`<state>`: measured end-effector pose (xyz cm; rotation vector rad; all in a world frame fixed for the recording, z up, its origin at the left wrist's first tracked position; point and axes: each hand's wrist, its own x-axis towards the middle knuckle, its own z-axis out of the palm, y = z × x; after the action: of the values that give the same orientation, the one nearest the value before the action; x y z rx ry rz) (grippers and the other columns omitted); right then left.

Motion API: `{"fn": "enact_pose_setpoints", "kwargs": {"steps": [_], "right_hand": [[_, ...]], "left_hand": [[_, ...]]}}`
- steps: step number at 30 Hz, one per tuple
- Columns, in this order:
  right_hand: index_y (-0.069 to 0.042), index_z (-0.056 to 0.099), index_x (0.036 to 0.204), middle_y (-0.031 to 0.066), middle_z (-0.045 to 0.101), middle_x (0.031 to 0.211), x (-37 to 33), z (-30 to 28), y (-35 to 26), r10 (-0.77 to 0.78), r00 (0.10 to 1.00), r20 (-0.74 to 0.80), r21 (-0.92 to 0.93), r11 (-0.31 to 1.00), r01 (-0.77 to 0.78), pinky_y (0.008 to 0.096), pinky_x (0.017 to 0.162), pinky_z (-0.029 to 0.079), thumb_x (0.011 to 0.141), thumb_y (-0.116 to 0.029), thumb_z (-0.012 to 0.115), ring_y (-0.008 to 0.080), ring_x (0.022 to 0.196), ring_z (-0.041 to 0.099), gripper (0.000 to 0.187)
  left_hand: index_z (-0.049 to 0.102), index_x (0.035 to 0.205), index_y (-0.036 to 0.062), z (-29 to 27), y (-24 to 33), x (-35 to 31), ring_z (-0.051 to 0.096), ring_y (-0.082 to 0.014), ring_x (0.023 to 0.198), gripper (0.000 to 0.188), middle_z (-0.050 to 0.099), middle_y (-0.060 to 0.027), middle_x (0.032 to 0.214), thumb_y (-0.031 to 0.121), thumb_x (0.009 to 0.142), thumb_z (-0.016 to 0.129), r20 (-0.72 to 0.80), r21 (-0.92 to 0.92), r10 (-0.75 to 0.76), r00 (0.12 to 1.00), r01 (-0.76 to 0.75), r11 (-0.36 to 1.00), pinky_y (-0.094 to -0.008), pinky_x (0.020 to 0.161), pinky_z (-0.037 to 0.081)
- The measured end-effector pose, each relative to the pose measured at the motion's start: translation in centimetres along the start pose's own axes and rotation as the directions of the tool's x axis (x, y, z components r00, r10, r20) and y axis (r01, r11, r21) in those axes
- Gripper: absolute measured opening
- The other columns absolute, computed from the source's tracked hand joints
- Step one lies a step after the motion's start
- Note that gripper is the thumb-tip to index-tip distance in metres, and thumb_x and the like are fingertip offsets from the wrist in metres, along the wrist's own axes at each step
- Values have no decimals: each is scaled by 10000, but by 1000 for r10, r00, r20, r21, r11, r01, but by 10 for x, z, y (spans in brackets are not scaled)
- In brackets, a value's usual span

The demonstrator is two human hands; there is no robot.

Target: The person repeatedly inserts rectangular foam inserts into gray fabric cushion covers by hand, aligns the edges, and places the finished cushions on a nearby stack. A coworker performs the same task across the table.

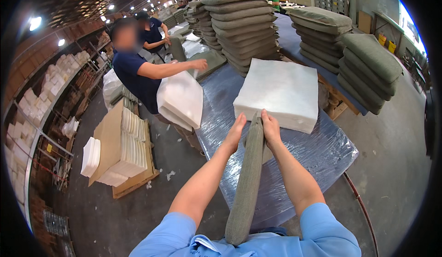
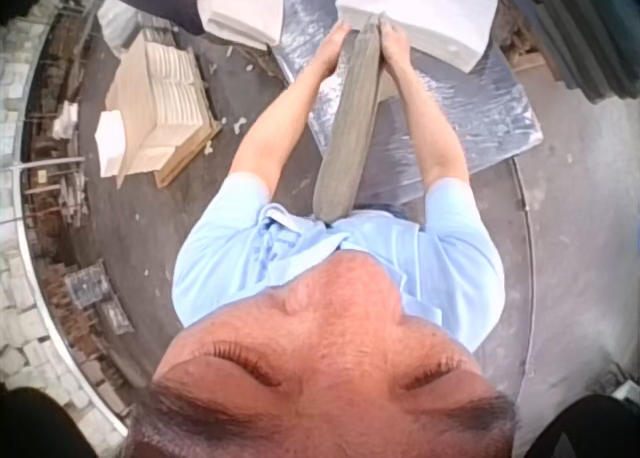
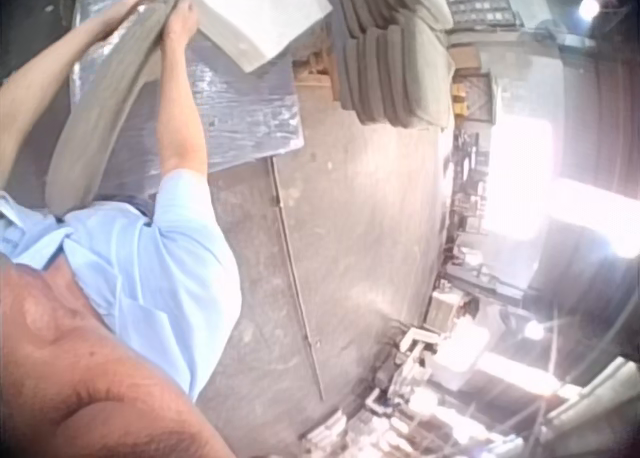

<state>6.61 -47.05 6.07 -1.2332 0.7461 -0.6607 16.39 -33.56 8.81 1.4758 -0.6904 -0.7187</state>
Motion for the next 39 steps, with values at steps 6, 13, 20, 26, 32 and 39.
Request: {"fn": "enact_pose_setpoints", "kwargs": {"steps": [6, 13, 20, 26, 32, 39], "right_hand": [[-48, 607, 702, -33, 537, 685, -18, -3, -17, -99, 970, -223, 170, 976, 138, 298, 619, 388, 1003, -489, 665, 86, 669, 435, 537], [-64, 523, 618, -44, 445, 621, -18, -12, -40, -173, 969, -178, 40, 982, 183, 319, 572, 344, 962, -486, 723, 85, 624, 377, 581], [-50, 413, 526, -15, 390, 523, 1, -8, -53, -298, 925, -235, -178, 949, 260, 368, 505, 311, 934, -403, 751, 109, 538, 321, 636], [-4, 466, 542, 55, 415, 500, 17, 6, -46, -357, 918, -173, -379, 884, 273, 400, 518, 366, 889, -370, 761, 142, 515, 346, 584], [-28, 508, 570, 39, 480, 551, 27, 19, -46, -358, 932, -48, -360, 877, 318, 398, 567, 393, 912, -454, 743, 141, 559, 404, 595], [-38, 710, 965, -12, 642, 924, -24, -13, -35, -5, 945, 328, 198, 978, -63, 322, 818, 445, 1006, -484, 659, 116, 865, 538, 450]], "left_hand": [[569, 1427, 21, 20, 43, 10, 597, -152, 1131, 615, 665, -67, 1220, 502, 1043, 566, 319, -46, -15, 948, 31, 998, -313, 998, 446], [728, 1122, 48, 1, 45, 5, 599, -101, 957, 378, 685, 0, 1017, 402, 999, 673, 329, 84, -118, 937, 95, 992, -276, 895, 459], [720, 895, 42, 55, 53, -26, 563, -88, 730, 386, 647, 5, 783, 406, 1005, 651, 74, 198, 34, 997, -48, 979, -282, 700, 461], [709, 850, 33, 53, 44, -28, 571, -114, 680, 401, 638, -24, 716, 397, 999, 632, -71, 322, 80, 994, -53, 945, -300, 660, 459], [728, 956, 37, 26, 35, -27, 589, -93, 768, 352, 668, 15, 824, 352, 1038, 593, -3, 140, 109, 994, -108, 984, -293, 737, 476], [741, 1026, 24, -6, 30, -1, 592, -57, 827, 184, 694, 24, 886, 189, 1021, 660, -27, 106, 199, 980, -195, 975, -249, 764, 481]]}}
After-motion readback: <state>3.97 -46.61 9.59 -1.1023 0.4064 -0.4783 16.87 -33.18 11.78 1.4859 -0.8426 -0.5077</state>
